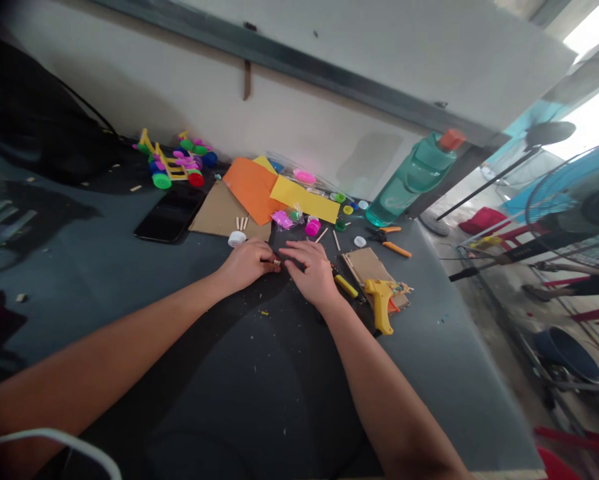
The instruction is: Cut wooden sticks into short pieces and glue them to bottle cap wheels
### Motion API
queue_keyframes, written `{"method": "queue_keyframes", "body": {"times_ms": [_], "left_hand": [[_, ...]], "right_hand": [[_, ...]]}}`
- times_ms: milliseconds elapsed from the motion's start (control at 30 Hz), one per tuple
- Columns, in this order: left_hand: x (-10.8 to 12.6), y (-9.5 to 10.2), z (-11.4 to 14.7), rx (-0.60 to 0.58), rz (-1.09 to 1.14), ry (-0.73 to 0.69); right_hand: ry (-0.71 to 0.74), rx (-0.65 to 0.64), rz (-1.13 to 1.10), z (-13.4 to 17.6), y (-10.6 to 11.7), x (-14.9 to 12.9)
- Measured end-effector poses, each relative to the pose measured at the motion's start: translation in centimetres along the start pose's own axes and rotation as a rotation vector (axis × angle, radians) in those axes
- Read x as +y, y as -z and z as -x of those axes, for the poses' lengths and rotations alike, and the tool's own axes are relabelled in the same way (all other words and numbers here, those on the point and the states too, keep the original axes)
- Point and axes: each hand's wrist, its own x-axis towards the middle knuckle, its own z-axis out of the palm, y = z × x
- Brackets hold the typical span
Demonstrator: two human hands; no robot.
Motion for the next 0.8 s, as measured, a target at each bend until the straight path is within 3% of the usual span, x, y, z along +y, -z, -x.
{"method": "queue_keyframes", "body": {"times_ms": [133,233,300,567,800], "left_hand": [[3.3,2.3,0.0,-0.012,0.396,0.239],[6.7,4.6,0.1,-0.131,0.733,0.343],[8.4,5.7,0.3,-0.19,0.821,0.367],[10.0,6.5,0.6,-0.257,0.93,0.388],[8.9,5.8,0.4,-0.201,0.764,0.366]], "right_hand": [[-0.133,0.075,-0.092,0.1,0.0,0.6],[-0.227,0.105,-0.138,0.1,0.2,0.9],[-0.241,0.094,-0.148,0.1,0.3,0.6],[-0.225,0.072,-0.134,-0.1,0.9,-0.7],[-0.234,0.116,-0.205,0.0,0.7,-0.6]]}}
